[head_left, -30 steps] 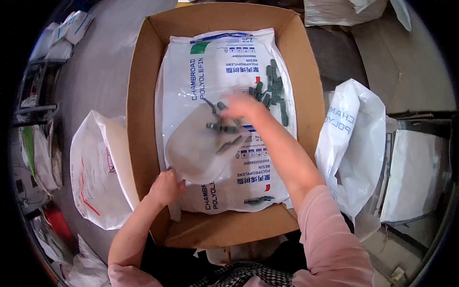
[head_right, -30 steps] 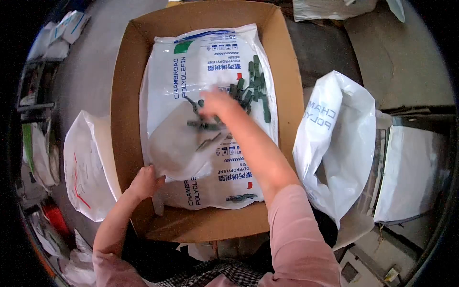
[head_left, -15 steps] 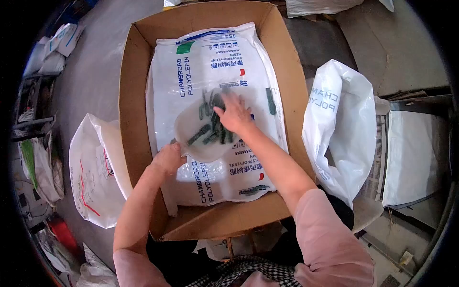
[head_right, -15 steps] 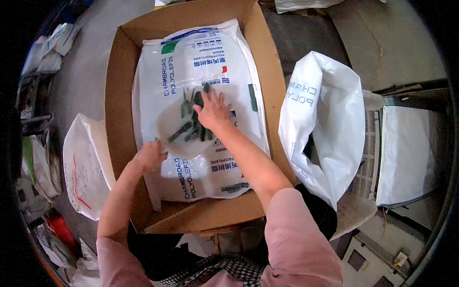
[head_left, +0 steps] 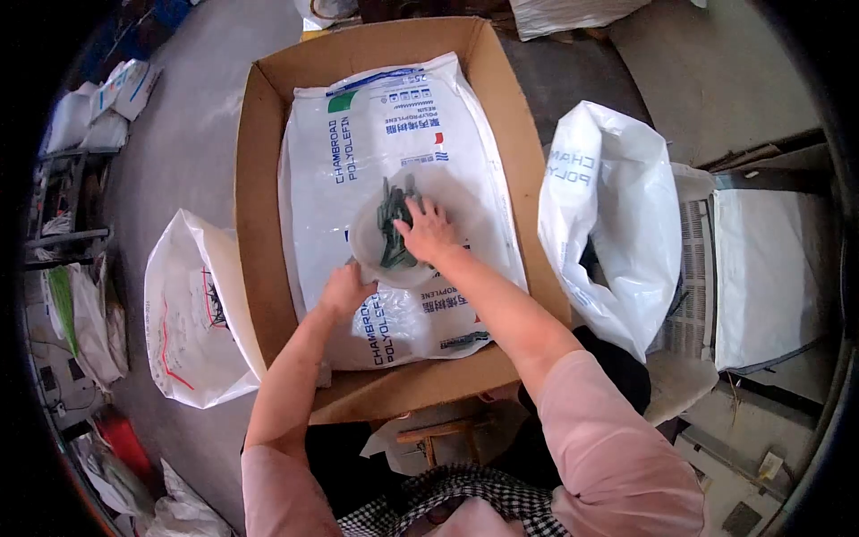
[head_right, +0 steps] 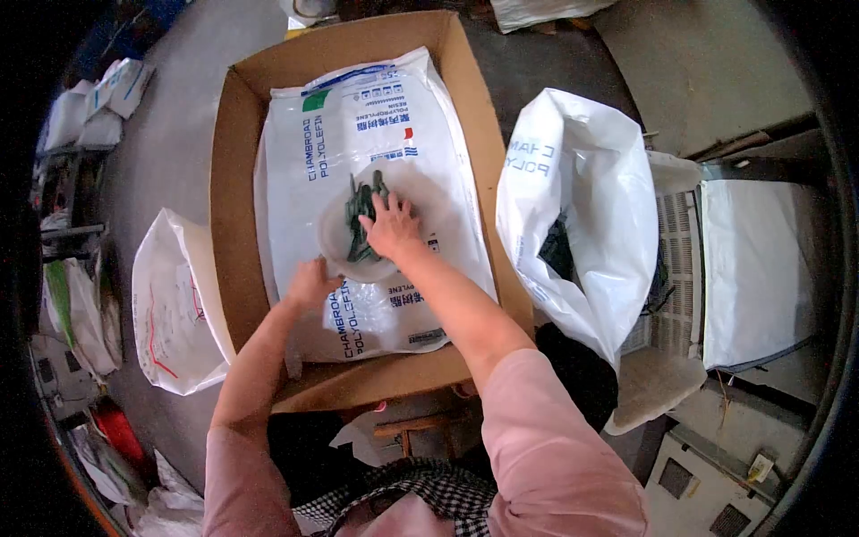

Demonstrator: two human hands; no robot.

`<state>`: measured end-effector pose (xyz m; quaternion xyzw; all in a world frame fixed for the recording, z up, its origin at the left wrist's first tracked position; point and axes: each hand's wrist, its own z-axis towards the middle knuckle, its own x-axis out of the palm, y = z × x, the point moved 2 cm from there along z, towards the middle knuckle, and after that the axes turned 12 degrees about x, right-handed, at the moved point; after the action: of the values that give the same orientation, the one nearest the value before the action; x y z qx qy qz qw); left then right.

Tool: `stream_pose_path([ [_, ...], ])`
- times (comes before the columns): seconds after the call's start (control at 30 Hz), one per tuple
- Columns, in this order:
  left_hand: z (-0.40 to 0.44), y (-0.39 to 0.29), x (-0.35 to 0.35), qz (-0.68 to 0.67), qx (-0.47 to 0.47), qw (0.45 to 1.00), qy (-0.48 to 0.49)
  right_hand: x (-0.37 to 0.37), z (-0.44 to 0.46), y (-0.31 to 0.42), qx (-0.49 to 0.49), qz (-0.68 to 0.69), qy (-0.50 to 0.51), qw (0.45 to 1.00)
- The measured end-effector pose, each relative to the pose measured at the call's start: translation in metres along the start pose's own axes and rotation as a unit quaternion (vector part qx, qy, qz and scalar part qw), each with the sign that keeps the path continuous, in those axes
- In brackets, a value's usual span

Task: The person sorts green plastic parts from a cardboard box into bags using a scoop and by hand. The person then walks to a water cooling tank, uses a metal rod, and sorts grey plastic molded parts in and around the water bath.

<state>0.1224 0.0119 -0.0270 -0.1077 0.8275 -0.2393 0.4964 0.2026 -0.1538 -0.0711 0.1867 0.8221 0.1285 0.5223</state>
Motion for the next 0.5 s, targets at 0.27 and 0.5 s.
stream_pose_path([
  [0.27,-0.056,-0.052,-0.045,-0.175,-0.019,0.982,-0.07,-0.177,-0.067,-0.003,-0.314,0.124,-0.246,0.909],
  [0.5,-0.083,-0.213,-0.159,-0.043,0.084,0.994,-0.052,-0.334,-0.156,-0.156,-0.035,0.077,-0.442,0.893],
])
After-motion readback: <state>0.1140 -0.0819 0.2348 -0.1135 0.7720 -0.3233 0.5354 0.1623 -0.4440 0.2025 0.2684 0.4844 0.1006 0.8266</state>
